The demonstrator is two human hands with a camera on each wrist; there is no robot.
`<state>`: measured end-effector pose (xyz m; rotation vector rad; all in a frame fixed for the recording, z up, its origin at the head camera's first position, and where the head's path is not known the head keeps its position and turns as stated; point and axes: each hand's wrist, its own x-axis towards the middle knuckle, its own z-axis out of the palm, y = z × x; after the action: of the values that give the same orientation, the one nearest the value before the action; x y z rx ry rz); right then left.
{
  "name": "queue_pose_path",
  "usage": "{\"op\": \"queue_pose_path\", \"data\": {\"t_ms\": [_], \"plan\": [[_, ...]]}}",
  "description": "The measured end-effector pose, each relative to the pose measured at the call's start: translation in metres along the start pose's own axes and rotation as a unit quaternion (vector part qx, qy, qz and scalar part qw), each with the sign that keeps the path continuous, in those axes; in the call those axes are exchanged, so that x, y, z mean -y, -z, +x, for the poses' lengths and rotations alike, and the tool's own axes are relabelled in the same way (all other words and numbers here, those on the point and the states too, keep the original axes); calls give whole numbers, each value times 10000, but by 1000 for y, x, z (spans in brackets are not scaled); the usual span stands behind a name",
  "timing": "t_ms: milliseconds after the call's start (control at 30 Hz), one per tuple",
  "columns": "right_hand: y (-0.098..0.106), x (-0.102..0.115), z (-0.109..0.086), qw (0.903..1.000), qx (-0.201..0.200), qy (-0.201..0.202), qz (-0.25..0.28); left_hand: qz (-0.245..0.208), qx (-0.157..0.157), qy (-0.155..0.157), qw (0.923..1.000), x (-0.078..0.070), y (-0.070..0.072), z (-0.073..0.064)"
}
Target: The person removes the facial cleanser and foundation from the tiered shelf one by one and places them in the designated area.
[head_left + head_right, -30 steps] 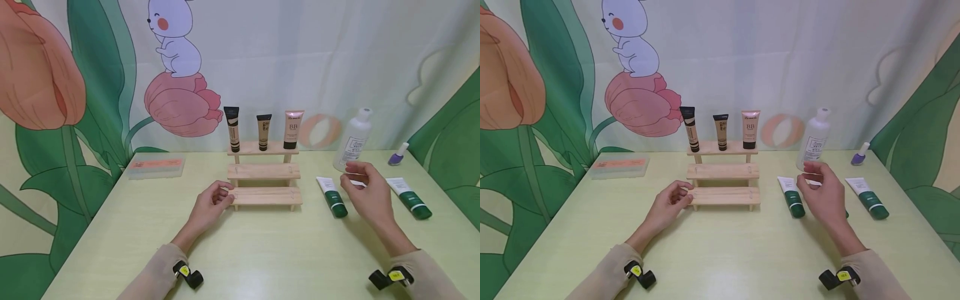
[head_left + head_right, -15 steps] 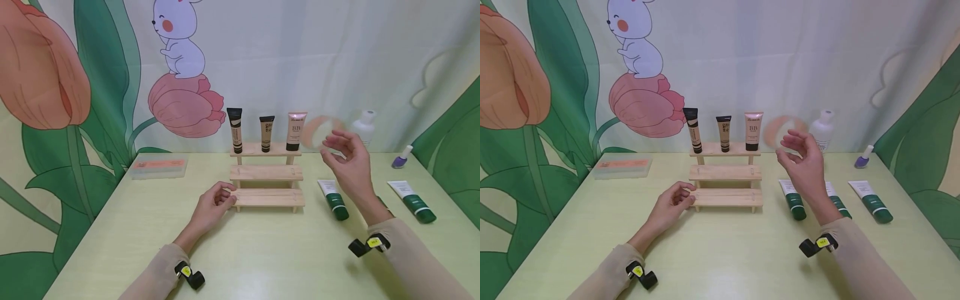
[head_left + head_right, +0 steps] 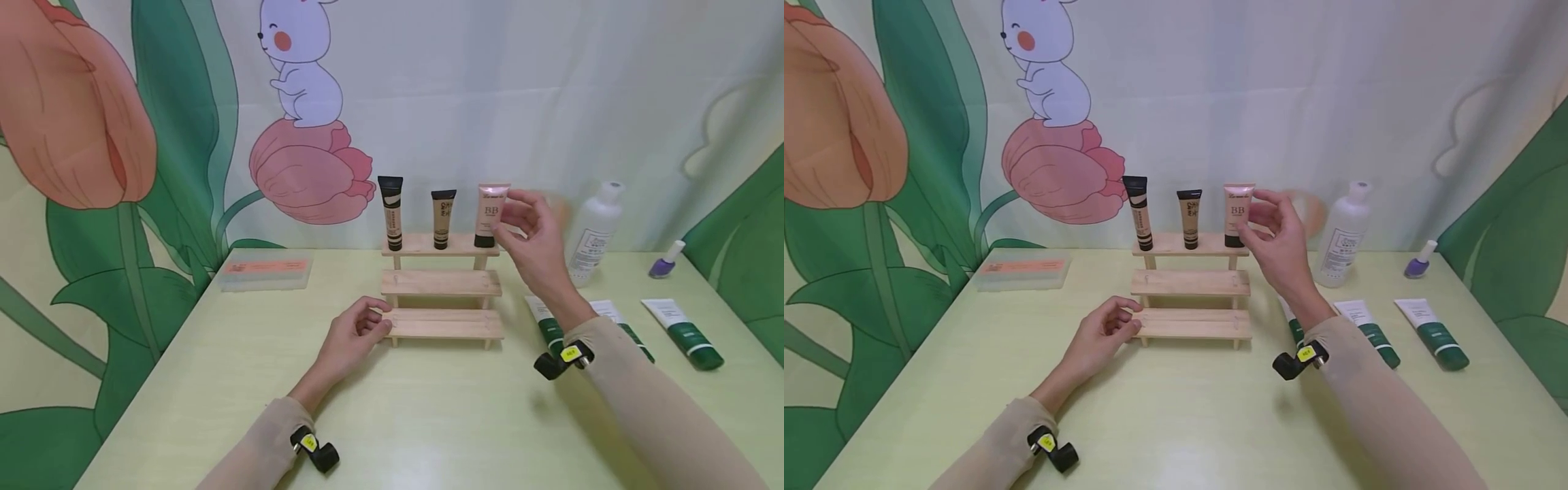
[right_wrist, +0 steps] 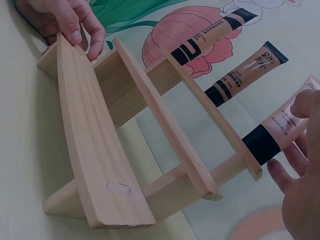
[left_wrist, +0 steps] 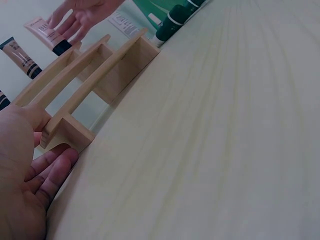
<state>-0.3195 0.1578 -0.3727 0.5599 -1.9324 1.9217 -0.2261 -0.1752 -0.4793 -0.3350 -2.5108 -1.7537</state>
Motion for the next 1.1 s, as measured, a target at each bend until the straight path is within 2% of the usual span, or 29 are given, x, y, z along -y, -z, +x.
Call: {"op": "queue_pose_path", "data": {"t_ms": [100,333,600,867,1100], "plan": [[-4,-3,2,10000,70,-14,-57,30,-13,7,10000,1,0,0],[-5,-4,5,9977,186,94,-651,44,-44,-53,10000,-1,-1,1],[3,10,-1,9960,131,30,-880,36,-45,26,10000,1,-1,0],[32,29,-12,9878,-127,251,-1529,116,-33,-26,9999,2,-2,1],[65,46,-20,9830,-413,244,-1770,151,-37,-5,9999,3,-2,1]]}}
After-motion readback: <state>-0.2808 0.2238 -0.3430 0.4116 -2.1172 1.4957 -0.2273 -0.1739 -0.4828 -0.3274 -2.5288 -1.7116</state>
